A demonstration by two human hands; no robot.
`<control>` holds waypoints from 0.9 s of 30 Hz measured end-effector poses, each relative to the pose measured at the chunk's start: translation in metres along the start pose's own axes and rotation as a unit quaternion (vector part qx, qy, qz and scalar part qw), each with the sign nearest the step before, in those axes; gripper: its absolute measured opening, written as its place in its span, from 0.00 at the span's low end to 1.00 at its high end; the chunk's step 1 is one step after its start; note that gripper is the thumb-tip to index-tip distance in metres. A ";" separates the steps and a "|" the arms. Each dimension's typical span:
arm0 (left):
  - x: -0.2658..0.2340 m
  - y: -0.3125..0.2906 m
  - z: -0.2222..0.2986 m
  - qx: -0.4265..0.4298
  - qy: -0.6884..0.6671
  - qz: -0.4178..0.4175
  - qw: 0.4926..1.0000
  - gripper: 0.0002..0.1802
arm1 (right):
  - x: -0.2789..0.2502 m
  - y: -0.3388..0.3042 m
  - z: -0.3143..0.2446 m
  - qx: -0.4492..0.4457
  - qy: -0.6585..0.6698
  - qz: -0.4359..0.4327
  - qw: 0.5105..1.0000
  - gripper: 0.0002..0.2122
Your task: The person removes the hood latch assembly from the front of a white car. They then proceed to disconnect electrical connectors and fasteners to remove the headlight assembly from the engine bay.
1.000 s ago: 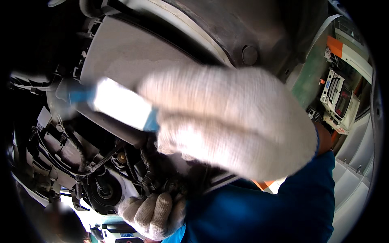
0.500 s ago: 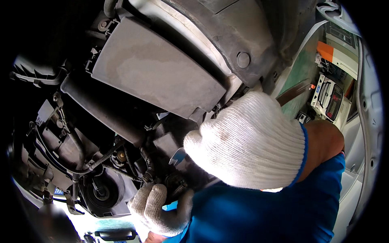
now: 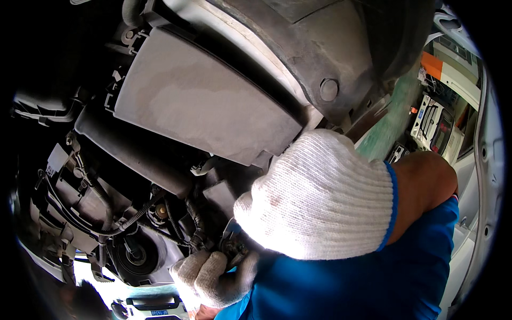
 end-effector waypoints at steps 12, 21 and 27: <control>-0.006 -0.002 0.004 0.020 0.010 -0.013 1.000 0.22 | 0.020 0.000 0.002 -0.063 0.010 -0.037 0.997 0.14; -0.002 -0.007 0.005 -0.065 -0.013 0.004 0.998 0.24 | 0.137 -0.039 0.001 -0.150 0.143 0.190 0.960 0.24; 0.001 -0.004 0.006 -0.068 -0.054 0.042 0.995 0.22 | 0.115 -0.034 0.002 -0.128 0.051 0.138 0.981 0.18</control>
Point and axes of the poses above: each hand's wrist, its own y-axis towards the middle knuckle, its own x-axis out of the palm, z = x × y, the point moved 3 cm from there along y, towards the middle knuckle, and after that the axes turned 7 degrees about -z, right-handed, at the moved point
